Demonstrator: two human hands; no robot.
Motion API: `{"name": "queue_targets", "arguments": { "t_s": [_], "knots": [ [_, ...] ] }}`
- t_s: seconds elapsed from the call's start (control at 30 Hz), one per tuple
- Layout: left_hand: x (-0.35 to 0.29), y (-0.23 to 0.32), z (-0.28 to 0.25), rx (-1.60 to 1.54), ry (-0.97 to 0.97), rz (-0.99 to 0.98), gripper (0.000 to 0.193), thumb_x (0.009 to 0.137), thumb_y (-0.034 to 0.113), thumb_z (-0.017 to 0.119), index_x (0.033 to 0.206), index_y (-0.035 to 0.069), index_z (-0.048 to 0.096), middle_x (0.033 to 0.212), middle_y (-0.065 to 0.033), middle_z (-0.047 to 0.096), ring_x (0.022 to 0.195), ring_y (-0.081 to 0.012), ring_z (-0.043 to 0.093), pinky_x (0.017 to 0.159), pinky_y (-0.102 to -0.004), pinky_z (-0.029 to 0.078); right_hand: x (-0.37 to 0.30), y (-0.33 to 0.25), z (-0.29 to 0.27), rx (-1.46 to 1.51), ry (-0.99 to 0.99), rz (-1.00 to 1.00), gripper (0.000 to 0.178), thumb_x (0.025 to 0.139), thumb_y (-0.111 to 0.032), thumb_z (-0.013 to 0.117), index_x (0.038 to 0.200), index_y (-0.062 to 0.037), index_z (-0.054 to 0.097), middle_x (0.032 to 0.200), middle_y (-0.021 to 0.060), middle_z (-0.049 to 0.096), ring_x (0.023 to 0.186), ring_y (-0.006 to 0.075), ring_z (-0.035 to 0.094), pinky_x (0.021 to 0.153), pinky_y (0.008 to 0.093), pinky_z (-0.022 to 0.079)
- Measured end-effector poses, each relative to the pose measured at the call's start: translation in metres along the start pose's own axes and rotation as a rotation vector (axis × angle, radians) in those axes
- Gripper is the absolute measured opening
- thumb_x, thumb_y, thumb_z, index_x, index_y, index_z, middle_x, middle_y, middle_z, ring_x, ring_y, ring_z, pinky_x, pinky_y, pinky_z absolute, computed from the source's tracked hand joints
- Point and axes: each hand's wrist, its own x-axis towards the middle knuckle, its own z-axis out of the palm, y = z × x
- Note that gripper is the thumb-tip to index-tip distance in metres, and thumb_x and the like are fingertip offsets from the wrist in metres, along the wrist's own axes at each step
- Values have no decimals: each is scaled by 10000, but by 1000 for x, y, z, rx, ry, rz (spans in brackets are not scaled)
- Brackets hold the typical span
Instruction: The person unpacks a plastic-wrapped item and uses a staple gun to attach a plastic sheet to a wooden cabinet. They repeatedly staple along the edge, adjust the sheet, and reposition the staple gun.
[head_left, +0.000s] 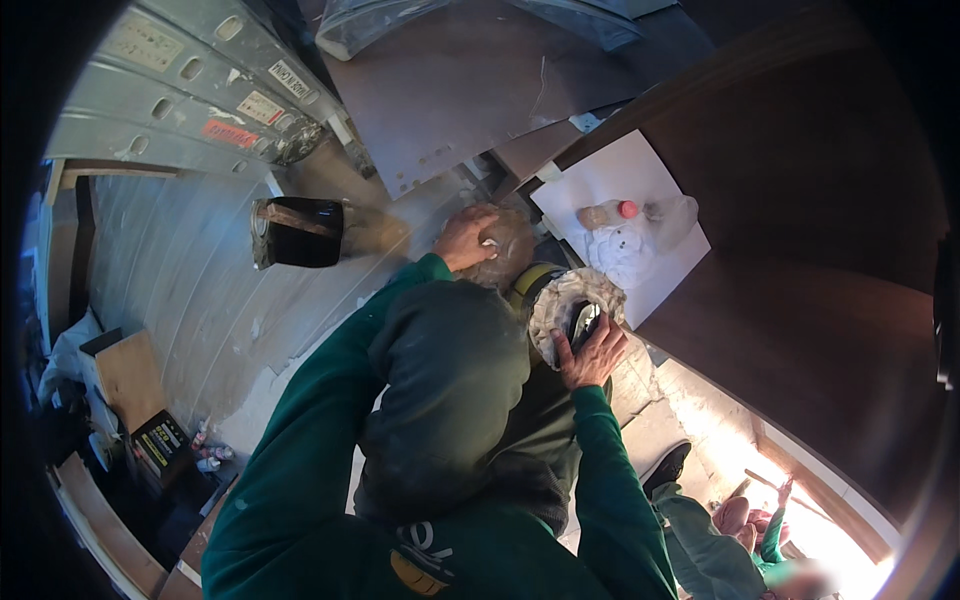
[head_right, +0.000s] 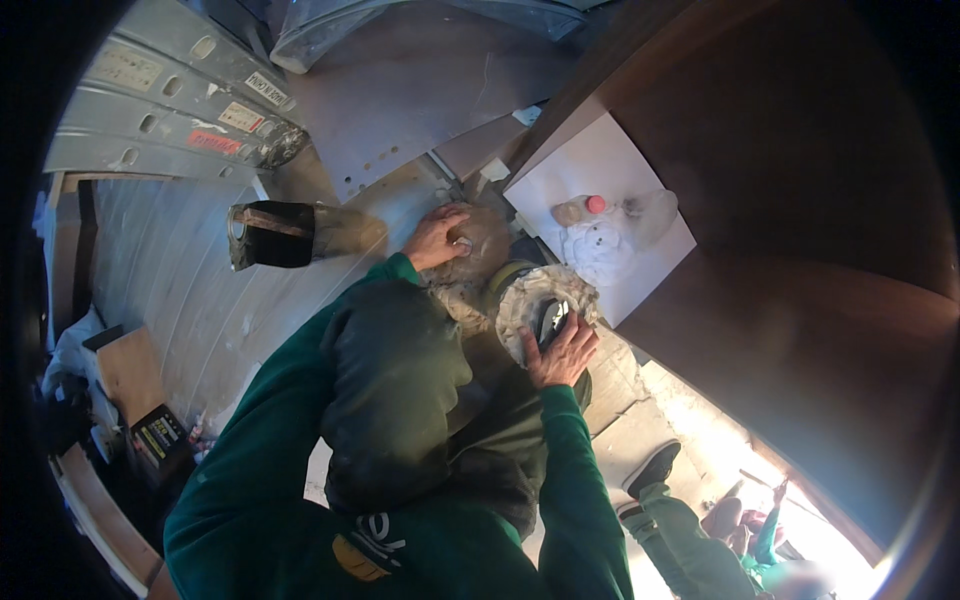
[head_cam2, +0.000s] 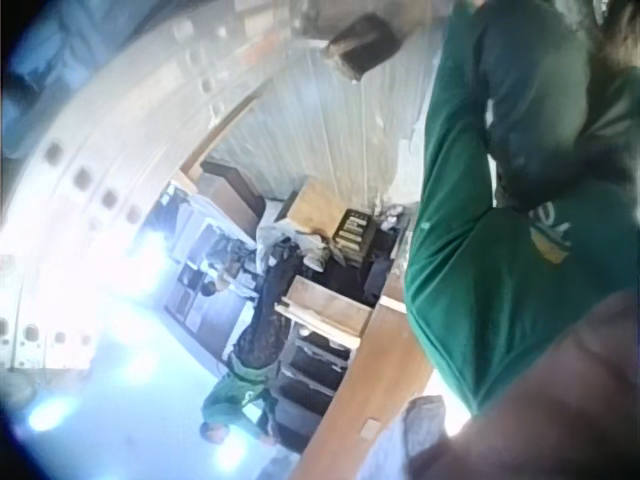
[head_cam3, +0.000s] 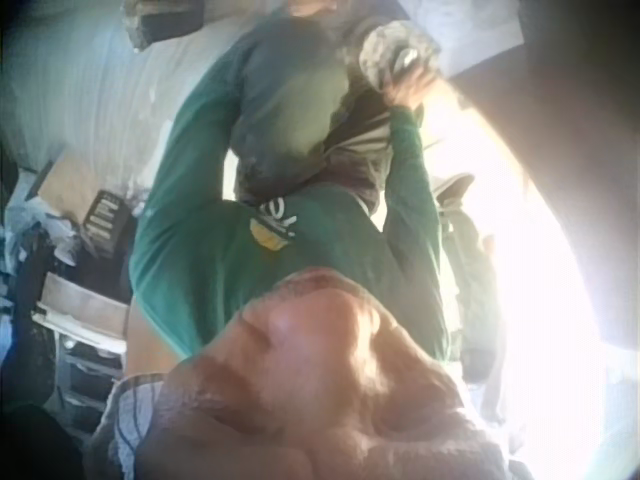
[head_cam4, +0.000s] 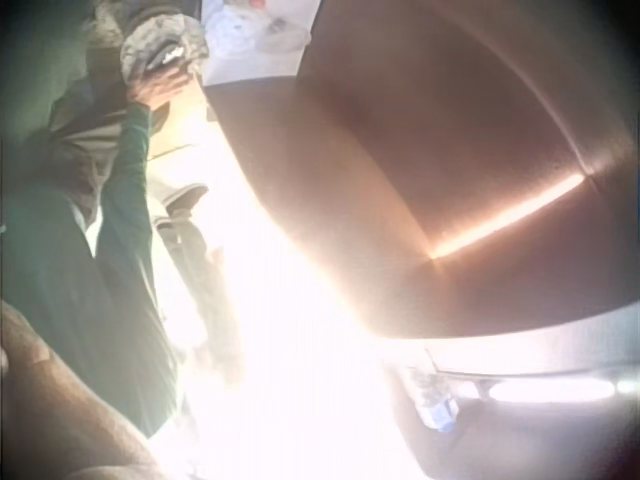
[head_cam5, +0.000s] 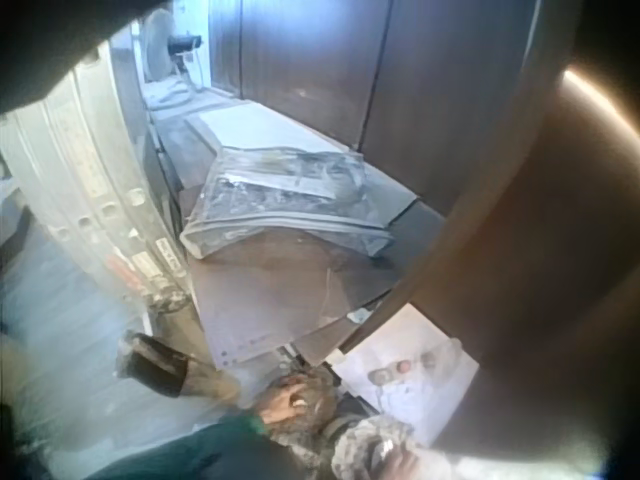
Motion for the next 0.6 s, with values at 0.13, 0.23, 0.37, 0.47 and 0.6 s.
{"name": "queue_targets", "arguments": {
  "t_s": [0.13, 0.23, 0.37, 0.47, 0.6],
  "knots": [
    [-1, -28, 24, -24, -67, 5, 638, 720, 273, 748, 1297, 90, 546, 1350, -168, 441, 1233, -346, 445, 1032, -462, 380, 2, -3, -2, 8, -4, -10, 907, 745, -625, 650, 1339, 9, 390, 1228, 230, 438, 1122, 400, 398, 998, 520, 309],
    [-18, -30, 24, 45, -82, -84, 644, 708, 327, 783, 1260, 92, 549, 1230, -176, 482, 1154, -377, 487, 991, -458, 406, 1, -3, -2, 6, 4, -2, 895, 744, -623, 647, 1329, 9, 403, 1223, 223, 447, 1116, 392, 404, 994, 511, 315],
    [-57, -69, 33, -137, -229, -313, 594, 655, 327, 825, 1135, 72, 587, 1155, -196, 486, 1080, -373, 522, 929, -443, 438, 3, -3, -1, -3, -7, 11, 889, 745, -619, 646, 1328, 8, 404, 1218, 221, 450, 1110, 391, 408, 991, 507, 318],
    [-81, -86, 48, -103, -124, -355, 549, 637, 327, 837, 1060, 65, 604, 1126, -203, 490, 1065, -373, 531, 890, -444, 452, 3, -2, 0, 45, -15, -13, 907, 741, -599, 672, 1336, 13, 366, 1208, 245, 418, 1112, 414, 390, 997, 536, 299],
    [-68, -63, 34, 23, 289, -121, 303, 735, 243, 726, 909, 22, 613, 866, -185, 555, 799, -372, 583, 697, -432, 470, 3, 1, -1, 16, -27, -3, 911, 745, -602, 665, 1332, 28, 366, 1199, 251, 420, 1108, 414, 388, 997, 534, 299]
  ]
}}
